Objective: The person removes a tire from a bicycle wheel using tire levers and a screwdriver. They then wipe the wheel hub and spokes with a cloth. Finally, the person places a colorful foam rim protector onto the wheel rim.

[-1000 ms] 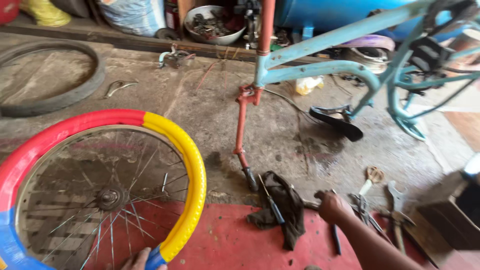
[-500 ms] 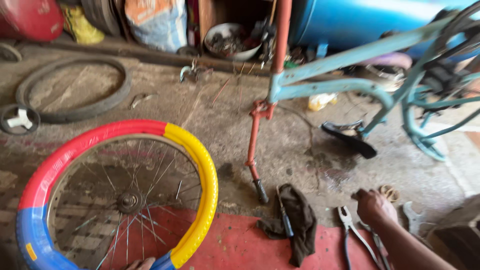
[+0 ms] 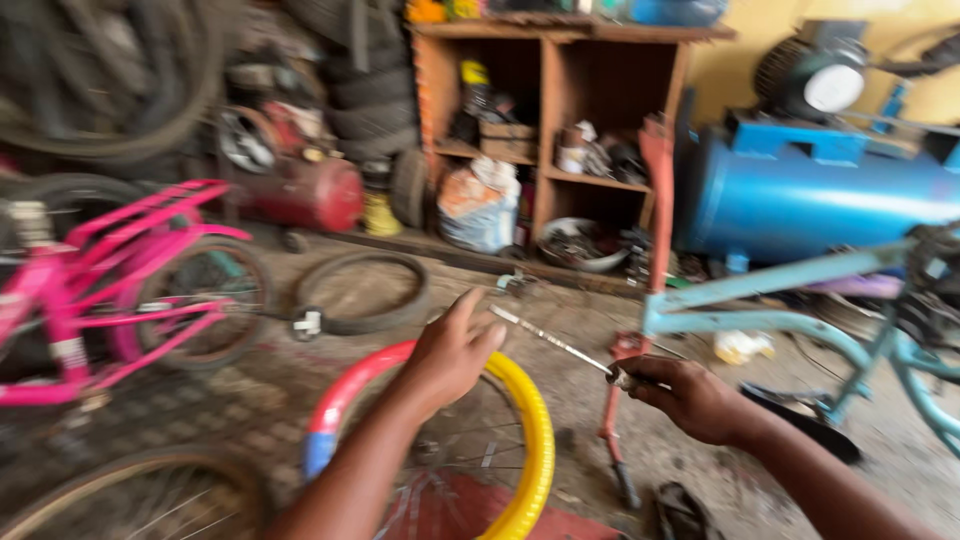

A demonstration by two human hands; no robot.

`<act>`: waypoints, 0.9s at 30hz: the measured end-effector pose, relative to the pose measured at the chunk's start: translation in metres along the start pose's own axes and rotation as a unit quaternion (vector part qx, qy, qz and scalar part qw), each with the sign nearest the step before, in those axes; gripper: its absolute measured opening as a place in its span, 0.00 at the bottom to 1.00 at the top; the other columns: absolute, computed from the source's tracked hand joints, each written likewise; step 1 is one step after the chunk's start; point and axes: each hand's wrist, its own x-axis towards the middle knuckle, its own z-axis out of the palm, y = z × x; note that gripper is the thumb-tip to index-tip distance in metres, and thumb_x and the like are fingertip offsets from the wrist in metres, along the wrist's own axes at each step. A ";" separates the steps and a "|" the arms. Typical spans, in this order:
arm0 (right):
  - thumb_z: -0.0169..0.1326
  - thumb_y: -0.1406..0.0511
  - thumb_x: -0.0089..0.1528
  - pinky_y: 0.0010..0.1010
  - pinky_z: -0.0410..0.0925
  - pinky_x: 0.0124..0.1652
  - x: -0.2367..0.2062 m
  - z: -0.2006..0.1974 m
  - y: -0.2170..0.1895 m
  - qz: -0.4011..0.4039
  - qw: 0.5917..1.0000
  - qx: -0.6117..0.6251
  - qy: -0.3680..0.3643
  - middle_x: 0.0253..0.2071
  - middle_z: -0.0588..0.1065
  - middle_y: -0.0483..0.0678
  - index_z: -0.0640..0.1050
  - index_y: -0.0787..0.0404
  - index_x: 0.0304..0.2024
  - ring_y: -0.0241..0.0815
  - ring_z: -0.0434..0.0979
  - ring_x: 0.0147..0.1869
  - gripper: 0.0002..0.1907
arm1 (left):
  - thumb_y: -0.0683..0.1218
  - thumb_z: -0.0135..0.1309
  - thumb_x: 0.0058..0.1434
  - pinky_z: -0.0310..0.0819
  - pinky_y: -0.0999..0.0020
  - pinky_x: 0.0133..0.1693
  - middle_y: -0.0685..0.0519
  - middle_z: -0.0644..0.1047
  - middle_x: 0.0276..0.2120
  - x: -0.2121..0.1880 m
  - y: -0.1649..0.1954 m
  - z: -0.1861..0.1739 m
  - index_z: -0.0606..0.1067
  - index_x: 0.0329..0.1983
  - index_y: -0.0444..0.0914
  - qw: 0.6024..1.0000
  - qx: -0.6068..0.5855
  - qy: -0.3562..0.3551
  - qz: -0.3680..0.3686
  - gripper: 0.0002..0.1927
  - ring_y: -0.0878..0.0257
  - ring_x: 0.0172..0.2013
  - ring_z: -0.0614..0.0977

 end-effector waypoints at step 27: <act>0.53 0.42 0.62 0.44 0.75 0.44 0.251 0.144 -0.079 0.105 0.955 -0.267 -0.080 0.44 0.82 0.47 0.79 0.46 0.52 0.49 0.84 0.47 0.25 | 0.61 0.63 0.53 0.76 0.52 0.55 0.36 0.80 0.50 -0.118 -0.305 -0.091 0.71 0.58 0.34 0.840 0.196 0.262 -0.433 0.36 0.41 0.53 0.82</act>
